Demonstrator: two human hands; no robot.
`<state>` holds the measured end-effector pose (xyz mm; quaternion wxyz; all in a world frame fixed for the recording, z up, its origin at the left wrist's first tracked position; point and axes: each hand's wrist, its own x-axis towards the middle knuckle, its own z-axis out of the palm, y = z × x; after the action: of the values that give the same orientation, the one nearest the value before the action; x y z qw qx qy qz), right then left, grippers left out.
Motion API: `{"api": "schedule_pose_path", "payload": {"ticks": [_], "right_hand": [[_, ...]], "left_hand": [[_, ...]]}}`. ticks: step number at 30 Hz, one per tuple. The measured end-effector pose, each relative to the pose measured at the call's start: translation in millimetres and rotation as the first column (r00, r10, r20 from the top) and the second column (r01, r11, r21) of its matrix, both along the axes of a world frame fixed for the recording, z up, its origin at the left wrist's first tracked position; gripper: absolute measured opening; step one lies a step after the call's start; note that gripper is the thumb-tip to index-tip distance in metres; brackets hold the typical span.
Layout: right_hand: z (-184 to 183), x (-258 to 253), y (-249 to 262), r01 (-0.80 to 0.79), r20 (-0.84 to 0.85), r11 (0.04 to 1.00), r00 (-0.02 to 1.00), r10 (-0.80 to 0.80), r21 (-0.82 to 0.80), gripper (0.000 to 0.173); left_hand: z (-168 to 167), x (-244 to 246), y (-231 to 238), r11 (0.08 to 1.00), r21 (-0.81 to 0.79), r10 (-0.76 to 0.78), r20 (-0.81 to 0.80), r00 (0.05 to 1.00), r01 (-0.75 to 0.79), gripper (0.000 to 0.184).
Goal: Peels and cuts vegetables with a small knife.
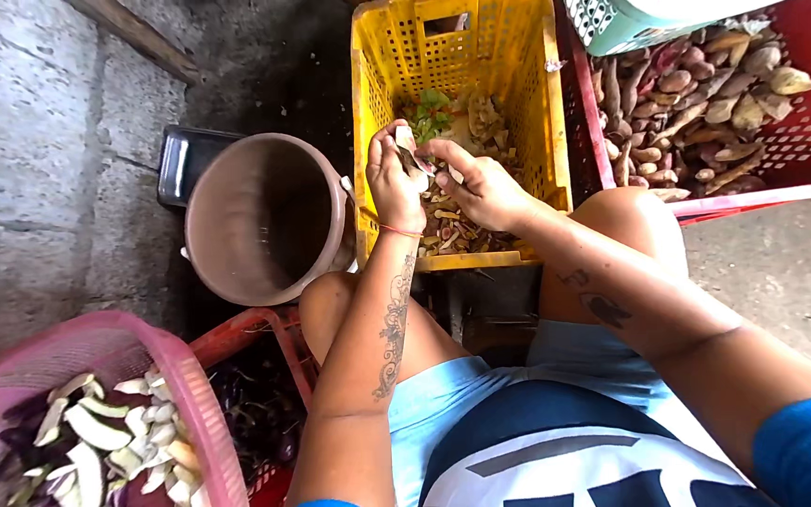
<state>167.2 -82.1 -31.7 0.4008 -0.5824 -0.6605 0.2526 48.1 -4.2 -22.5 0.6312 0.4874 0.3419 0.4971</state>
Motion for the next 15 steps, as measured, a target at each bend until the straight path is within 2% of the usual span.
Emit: {"api": "schedule_pose_path", "payload": {"ticks": [5,11,15], "right_hand": [[2.3,2.5,-1.5,-0.015,0.017,0.997,1.000,0.017,-0.074,0.051],[-3.8,6.1,3.3,0.054,-0.017,0.998,0.998,-0.053,0.021,0.041],[-0.1,9.4,3.6,0.030,-0.027,0.996,0.999,-0.033,-0.089,0.051]], "left_hand": [[-0.3,-2.0,-0.4,0.999,0.001,-0.040,-0.049,0.998,0.041,0.034],[-3.1,2.3,-9.2,0.999,0.025,-0.039,-0.086,0.996,0.041,0.032],[-3.6,0.7,-6.6,0.995,0.064,-0.066,-0.114,0.991,0.074,0.031]]}}
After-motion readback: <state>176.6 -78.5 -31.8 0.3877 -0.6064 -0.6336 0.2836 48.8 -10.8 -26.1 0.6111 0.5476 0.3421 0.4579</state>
